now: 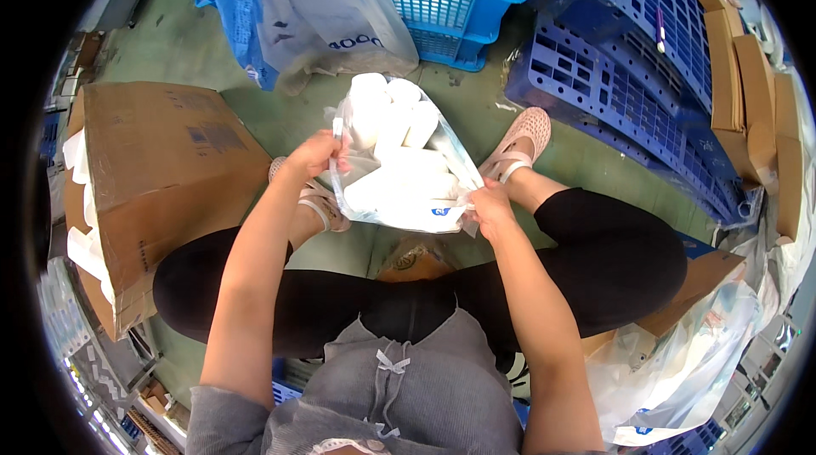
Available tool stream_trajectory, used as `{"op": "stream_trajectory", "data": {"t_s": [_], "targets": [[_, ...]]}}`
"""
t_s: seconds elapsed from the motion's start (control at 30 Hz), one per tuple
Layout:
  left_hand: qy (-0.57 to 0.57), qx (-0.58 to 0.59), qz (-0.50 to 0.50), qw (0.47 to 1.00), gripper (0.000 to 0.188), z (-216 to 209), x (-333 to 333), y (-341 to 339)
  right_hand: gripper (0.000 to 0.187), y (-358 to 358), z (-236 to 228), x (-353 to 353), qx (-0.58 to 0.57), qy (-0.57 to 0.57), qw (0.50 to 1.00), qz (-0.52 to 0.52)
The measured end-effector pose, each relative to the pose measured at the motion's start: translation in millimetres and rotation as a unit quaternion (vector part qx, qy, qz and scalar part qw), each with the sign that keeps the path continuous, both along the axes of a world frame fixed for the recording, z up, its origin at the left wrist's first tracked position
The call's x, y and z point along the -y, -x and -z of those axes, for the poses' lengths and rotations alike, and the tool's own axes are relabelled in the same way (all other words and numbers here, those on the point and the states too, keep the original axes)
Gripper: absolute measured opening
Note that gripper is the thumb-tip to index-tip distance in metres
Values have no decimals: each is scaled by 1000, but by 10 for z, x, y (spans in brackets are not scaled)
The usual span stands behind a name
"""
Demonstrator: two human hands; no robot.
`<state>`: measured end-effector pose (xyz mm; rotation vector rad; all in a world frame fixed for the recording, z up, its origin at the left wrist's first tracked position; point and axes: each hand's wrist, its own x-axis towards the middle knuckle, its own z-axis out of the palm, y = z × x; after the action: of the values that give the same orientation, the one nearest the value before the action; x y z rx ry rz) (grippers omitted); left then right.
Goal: The person sorts white foam rollers from a blue crate, places them into a clear plastic bag while sitting on the floor, and then moves the filled bag into a large cardboard box.
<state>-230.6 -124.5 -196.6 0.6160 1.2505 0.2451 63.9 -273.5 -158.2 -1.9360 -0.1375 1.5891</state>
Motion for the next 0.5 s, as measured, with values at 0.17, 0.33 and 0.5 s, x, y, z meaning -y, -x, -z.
{"op": "stream_trajectory", "data": {"t_s": [0.17,0.33,0.5], "targets": [[-43,31,45,998,12,-489,-279,254,44,4,-478,-178,-96,-86,992,-12],[-80,16,35,996,14,-1380,-317,393,44,158,-951,-231,-111,-213,969,-52],[-179,84,-25,980,15,-2536,33,687,46,244,-1591,-384,-90,-283,952,-77]]}}
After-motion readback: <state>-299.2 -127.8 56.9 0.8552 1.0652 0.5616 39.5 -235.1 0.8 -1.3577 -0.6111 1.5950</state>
